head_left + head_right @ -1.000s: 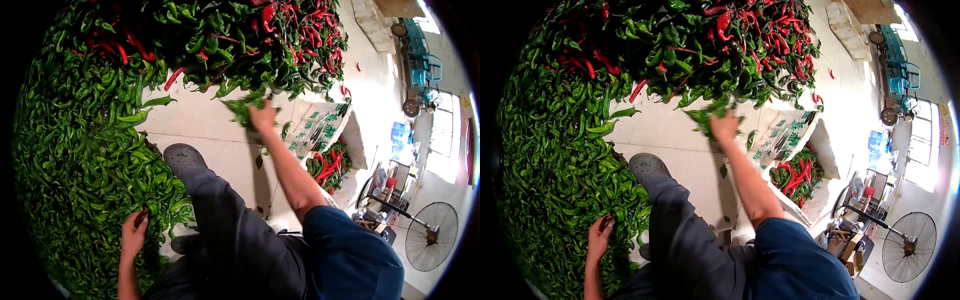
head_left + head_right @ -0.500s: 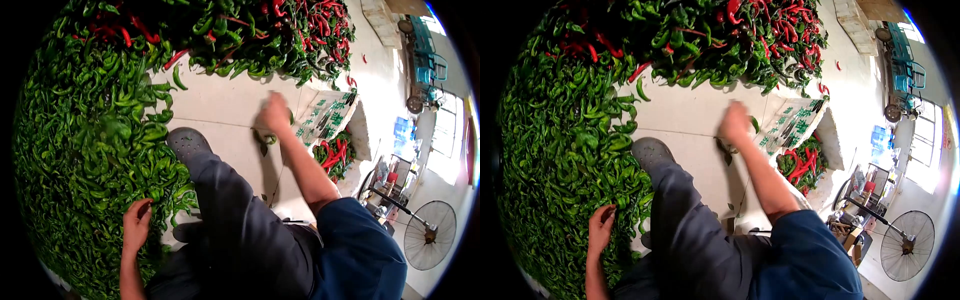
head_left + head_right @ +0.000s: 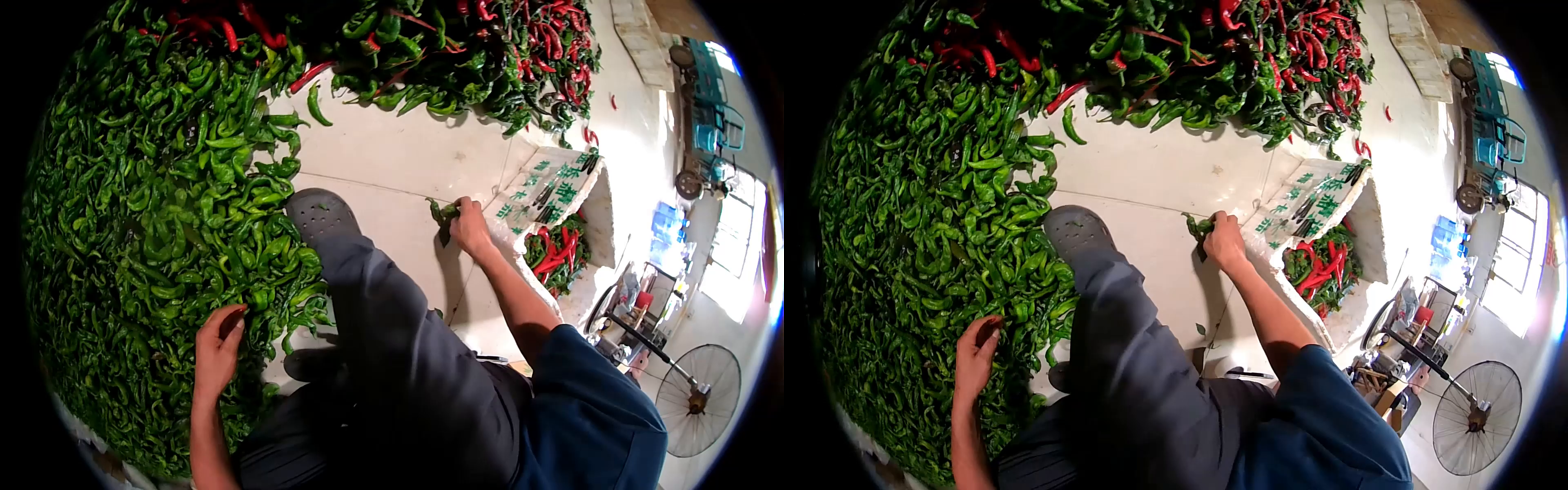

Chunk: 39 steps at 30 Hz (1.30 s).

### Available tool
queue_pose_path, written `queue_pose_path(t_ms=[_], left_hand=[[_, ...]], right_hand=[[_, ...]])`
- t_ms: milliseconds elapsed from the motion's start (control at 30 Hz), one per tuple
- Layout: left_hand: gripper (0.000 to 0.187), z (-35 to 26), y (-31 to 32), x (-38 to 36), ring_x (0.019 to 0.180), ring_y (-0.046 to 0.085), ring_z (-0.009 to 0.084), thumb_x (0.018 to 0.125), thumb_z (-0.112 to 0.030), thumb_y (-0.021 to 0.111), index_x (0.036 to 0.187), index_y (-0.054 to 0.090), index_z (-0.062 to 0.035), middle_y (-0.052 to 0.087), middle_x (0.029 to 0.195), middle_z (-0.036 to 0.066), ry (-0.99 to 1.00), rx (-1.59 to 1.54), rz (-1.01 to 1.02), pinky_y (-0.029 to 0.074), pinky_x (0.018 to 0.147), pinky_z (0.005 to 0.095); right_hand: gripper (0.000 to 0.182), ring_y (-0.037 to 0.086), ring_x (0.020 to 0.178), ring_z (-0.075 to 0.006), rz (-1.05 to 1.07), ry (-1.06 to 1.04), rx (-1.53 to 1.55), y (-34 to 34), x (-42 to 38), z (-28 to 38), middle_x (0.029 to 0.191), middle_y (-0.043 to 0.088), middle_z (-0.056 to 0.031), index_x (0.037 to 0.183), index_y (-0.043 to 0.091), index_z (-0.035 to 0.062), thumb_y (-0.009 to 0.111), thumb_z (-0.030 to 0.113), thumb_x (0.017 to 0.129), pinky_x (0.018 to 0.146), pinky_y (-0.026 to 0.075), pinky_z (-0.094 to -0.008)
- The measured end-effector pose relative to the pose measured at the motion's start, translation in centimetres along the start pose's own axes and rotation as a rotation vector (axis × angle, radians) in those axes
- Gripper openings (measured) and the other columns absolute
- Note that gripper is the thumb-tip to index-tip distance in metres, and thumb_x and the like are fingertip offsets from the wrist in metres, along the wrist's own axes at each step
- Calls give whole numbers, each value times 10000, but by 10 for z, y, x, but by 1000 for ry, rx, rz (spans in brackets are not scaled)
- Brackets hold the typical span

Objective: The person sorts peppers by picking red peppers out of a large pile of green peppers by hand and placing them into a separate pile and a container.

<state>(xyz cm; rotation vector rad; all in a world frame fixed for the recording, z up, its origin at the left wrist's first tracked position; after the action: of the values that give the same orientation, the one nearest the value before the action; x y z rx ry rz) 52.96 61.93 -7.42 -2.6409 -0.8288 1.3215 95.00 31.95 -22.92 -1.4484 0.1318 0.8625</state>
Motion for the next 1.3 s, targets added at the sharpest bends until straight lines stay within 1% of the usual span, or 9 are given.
queue_pose_path(t_ms=[167, 433, 533, 767, 933, 1100, 1167, 1233, 1300], left_hand=[[257, 6, 11, 5, 992, 616, 181, 951, -110, 592, 1188, 624, -14, 651, 1097, 82, -9, 44, 90, 472, 893, 310], [237, 10, 9, 7, 996, 611, 154, 954, -62, 575, 1182, 624, -19, 641, 1082, 74, -32, 45, 104, 468, 899, 283], [239, 13, 7, 8, 1013, 614, 168, 959, -79, 576, 1184, 624, -16, 639, 1089, 83, -29, -8, 90, 471, 907, 296], [242, 11, 11, 11, 884, 621, 207, 923, -56, 591, 1158, 638, -16, 630, 1007, 110, 31, 28, 60, 483, 782, 314], [253, 4, 11, 10, 869, 643, 262, 910, -86, 613, 1151, 643, -14, 649, 1028, 141, -12, 64, 99, 501, 769, 336], [268, 22, 49, 9, 902, 660, 331, 880, -114, 630, 1136, 672, -43, 682, 1007, 184, -48, 130, 316, 517, 817, 385], [271, 37, 81, 11, 895, 663, 340, 859, -158, 628, 1114, 679, -80, 689, 1006, 175, 100, 255, 420, 518, 822, 408], [256, 44, 112, 11, 896, 656, 347, 855, -162, 598, 1088, 681, -92, 687, 981, 154, 147, 243, 522, 520, 809, 410], [265, 48, 138, 9, 913, 662, 334, 882, -179, 588, 1116, 682, -100, 690, 1016, 146, 301, 279, 549, 526, 817, 397]], right_hand=[[456, 445, 1196, -434, -159, -132, -27, 7, -21, 23, 1230, 494, -244, 1160, 537, 0, 691, 245, 807, 978, 433, -502], [319, 596, 929, -447, -26, 49, 255, -8, 64, 10, 1078, 580, -278, 1050, 620, -14, 593, 134, 769, 845, 494, -460], [409, 584, 995, -429, -55, -224, 183, -12, 66, 35, 1109, 581, -252, 1137, 607, 3, 617, 186, 771, 872, 497, -440], [491, 554, 1059, -366, -250, -356, 42, 17, 47, 94, 1143, 551, -198, 1224, 577, 76, 711, 273, 795, 893, 488, -443], [402, 610, 880, -374, -385, -203, 203, 18, 66, 109, 970, 606, -222, 1130, 651, 28, 643, 137, 743, 825, 510, -418], [416, 613, 669, -130, 111, 10, 1015, 21, 81, 147, 896, 657, -94, 1164, 607, -69, 673, 46, 770, 577, 512, -270], [479, 630, 735, -147, 236, 83, 1212, 10, 66, 210, 902, 638, -94, 1244, 580, -35, 703, -2, 782, 658, 541, -268], [557, 653, 864, -181, 481, -189, 1080, -15, 24, 285, 1024, 660, -118, 1301, 561, -22, 756, 44, 783, 774, 545, -291], [612, 628, 1056, -216, 720, -874, 814, -58, -32, 331, 1188, 648, -135, 1343, 544, 1, 782, 105, 788, 926, 504, -315]])
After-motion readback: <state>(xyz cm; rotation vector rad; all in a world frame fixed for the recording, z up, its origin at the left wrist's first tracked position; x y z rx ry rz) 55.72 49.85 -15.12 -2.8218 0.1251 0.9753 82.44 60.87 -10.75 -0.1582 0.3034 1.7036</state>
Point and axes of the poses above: each hand's wrist, its own x-axis towards the middle knuckle, its own y-axis out of the palm, z = x × y, the point moved 3 cm from there along x, towards the middle knuckle
